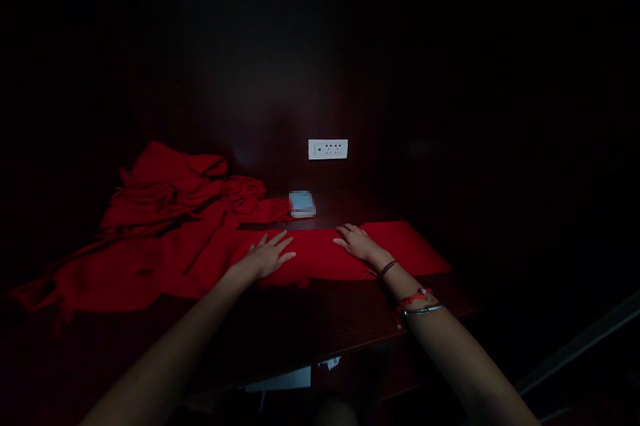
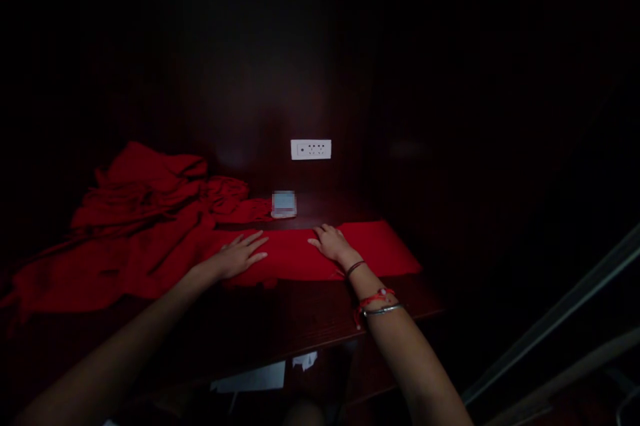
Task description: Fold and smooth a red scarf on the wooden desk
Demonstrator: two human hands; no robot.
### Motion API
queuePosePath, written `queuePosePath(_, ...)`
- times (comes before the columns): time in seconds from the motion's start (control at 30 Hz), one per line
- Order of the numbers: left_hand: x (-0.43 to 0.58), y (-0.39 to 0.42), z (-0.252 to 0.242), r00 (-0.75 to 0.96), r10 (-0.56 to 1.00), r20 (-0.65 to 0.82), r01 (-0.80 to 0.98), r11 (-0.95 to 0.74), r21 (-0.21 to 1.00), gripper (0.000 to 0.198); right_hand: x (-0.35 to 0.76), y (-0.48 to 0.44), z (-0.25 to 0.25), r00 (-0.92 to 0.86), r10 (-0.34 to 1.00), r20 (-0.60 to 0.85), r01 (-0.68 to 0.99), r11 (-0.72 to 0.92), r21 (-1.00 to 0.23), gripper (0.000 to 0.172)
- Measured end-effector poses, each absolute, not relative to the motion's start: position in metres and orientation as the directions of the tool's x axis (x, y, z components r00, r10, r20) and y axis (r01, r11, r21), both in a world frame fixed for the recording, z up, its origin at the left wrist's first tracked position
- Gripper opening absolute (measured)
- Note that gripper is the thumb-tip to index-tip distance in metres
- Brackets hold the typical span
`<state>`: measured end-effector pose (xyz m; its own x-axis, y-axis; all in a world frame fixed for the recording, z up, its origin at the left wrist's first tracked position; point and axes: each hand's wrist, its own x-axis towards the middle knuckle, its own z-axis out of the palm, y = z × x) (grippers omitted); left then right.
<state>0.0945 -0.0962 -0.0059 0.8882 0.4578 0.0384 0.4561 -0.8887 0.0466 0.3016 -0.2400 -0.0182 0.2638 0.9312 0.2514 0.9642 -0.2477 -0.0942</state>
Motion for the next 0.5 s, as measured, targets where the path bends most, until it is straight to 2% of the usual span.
queuePosePath(0.13, 0.073, -0.083, 0.001, 0.843, 0.521, 0.136, 0.513, -0.854, 0.090, 0.062, 0.303, -0.240, -0.018, 0.269, 0.928, 0.258, 0.963, -0.261, -0.066, 0.045)
queuePosePath(0.17, 0.064, -0.082, 0.003, 0.844, 0.522, 0.120, 0.515, -0.853, 0.089, 0.066, 0.304, -0.240, -0.018, 0.270, 0.929, 0.255, 0.963, -0.263, -0.062, 0.045)
queuePosePath(0.33, 0.005, -0.065, 0.013, 0.891, 0.428, -0.154, 0.439, -0.897, 0.049, 0.084, 0.315, -0.237, -0.023, 0.253, 0.924, 0.286, 0.967, -0.248, -0.054, 0.045)
queuePosePath(0.4, -0.018, -0.055, 0.017, 0.874, 0.457, -0.164, 0.465, -0.885, 0.008, 0.084, 0.318, -0.237, -0.025, 0.237, 0.923, 0.303, 0.971, -0.232, -0.053, 0.045)
queuePosePath(0.5, -0.044, -0.045, 0.030, 0.805, 0.570, -0.167, 0.560, -0.822, -0.104, 0.073, 0.321, -0.237, -0.027, 0.224, 0.923, 0.314, 0.974, -0.218, -0.054, 0.045)
